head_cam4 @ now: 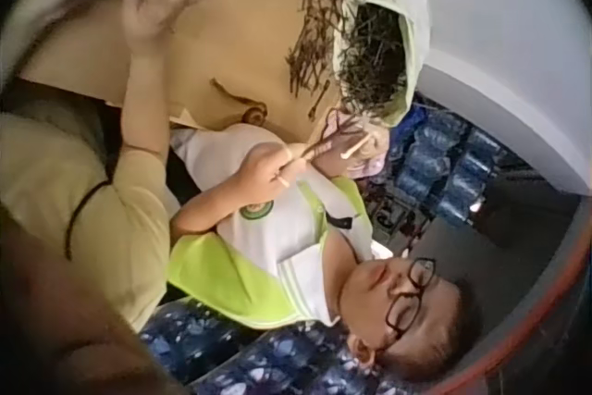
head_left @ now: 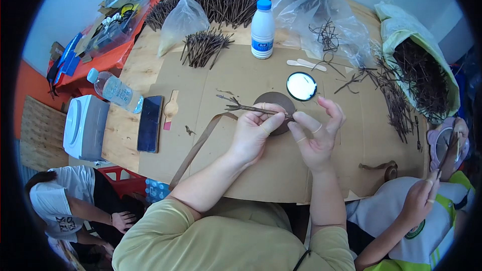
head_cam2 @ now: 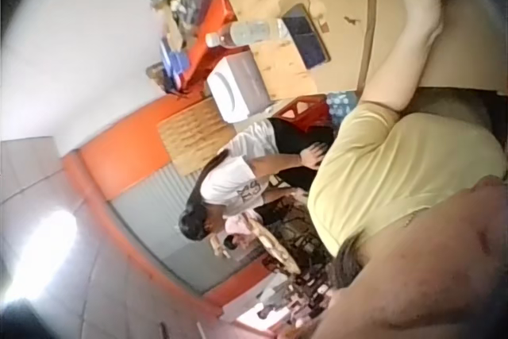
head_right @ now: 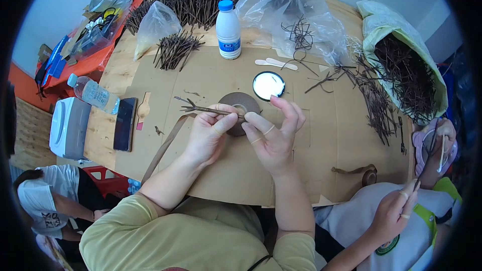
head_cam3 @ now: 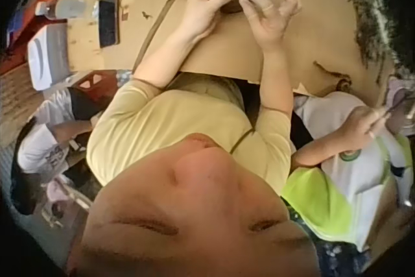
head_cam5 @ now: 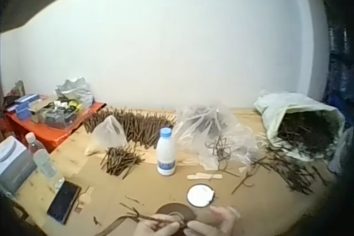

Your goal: The person assembles craft decorations by picking up small twigs, dipping the ends into a container of white glue with a stick, and then wrapping floral tape around the stems to secure them.

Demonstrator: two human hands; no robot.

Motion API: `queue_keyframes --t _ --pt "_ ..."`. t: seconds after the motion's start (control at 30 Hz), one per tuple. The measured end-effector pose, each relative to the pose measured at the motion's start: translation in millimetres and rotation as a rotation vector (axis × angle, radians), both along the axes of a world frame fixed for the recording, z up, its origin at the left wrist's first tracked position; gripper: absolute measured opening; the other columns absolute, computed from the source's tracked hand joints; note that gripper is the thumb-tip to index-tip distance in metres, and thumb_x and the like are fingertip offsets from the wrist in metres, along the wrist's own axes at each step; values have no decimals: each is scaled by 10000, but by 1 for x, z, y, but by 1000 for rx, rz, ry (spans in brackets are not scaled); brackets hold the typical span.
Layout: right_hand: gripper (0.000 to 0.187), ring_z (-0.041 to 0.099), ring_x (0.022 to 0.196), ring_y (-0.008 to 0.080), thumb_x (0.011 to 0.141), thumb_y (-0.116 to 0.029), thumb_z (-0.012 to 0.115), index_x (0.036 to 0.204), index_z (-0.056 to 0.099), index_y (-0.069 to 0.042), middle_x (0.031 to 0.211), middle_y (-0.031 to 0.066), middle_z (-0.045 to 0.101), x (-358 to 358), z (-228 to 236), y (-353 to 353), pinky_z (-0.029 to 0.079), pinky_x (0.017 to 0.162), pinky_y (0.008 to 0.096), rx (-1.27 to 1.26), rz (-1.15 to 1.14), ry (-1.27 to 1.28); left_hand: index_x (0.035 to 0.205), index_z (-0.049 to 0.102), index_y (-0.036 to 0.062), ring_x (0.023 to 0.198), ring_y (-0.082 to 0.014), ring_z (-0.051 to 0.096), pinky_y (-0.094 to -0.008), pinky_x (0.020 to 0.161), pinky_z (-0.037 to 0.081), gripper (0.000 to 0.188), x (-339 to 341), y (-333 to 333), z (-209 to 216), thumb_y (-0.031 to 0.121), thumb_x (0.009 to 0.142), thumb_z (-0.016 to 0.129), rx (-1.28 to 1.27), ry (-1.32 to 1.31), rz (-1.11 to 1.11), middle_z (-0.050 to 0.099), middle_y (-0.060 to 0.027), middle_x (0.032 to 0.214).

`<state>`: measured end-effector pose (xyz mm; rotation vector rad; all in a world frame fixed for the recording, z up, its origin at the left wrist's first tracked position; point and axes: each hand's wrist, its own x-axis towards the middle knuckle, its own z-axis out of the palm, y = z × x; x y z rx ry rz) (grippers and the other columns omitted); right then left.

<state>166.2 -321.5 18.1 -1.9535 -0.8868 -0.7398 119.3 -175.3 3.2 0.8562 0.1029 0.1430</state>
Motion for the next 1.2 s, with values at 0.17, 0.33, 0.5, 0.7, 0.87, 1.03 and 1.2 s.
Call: queue_keyframes --t 0.17,0.33,0.5,0.7,0.87,1.03,1.2 --pt "271 337 1115 295 662 -126 746 914 655 -169 1222 102 426 1 2 0 287 934 391 -83 -43 -19 948 585 30 832 -82 579 -220 772 458 122 0 -2 4 12 828 596 53 -5 21 628 -50 913" --pt "300 317 1156 314 635 -112 755 911 643 -140 1243 107 421 0 6 2 280 957 402 -107 -15 59 957 594 19 824 -97 588 -232 777 461 145 0 1 4 0 814 609 71 -3 22 639 -70 929" --pt "324 285 1207 316 606 -91 765 896 621 -101 1243 100 433 0 4 0 273 992 425 -74 78 246 945 600 17 829 -97 589 -228 761 469 144 2 1 2 -22 807 606 107 -17 20 637 -69 928" --pt "340 248 1259 292 612 -83 767 913 609 -92 1258 89 434 0 3 -2 263 1018 416 -22 188 513 950 603 9 851 -108 589 -239 784 470 157 3 3 -1 -37 801 604 198 -41 38 633 -67 928" --pt "356 290 1253 261 639 -54 744 967 605 -73 1267 86 435 5 -10 -7 271 1017 399 211 406 806 961 601 9 860 -112 586 -247 796 468 164 5 2 2 -35 803 601 242 -84 43 627 -67 937" --pt "383 426 1151 157 692 -3 687 1062 589 -29 1242 67 465 3 -5 -8 323 976 318 619 659 1315 954 595 15 863 -117 585 -254 801 468 153 5 -1 1 -29 807 601 185 -73 60 622 -63 927" --pt "437 460 1103 114 741 -20 641 1163 529 1 1228 55 500 4 -6 -11 365 916 257 863 855 1528 952 589 9 869 -130 580 -265 811 465 150 7 -3 1 -40 811 588 215 -170 108 595 -66 945"
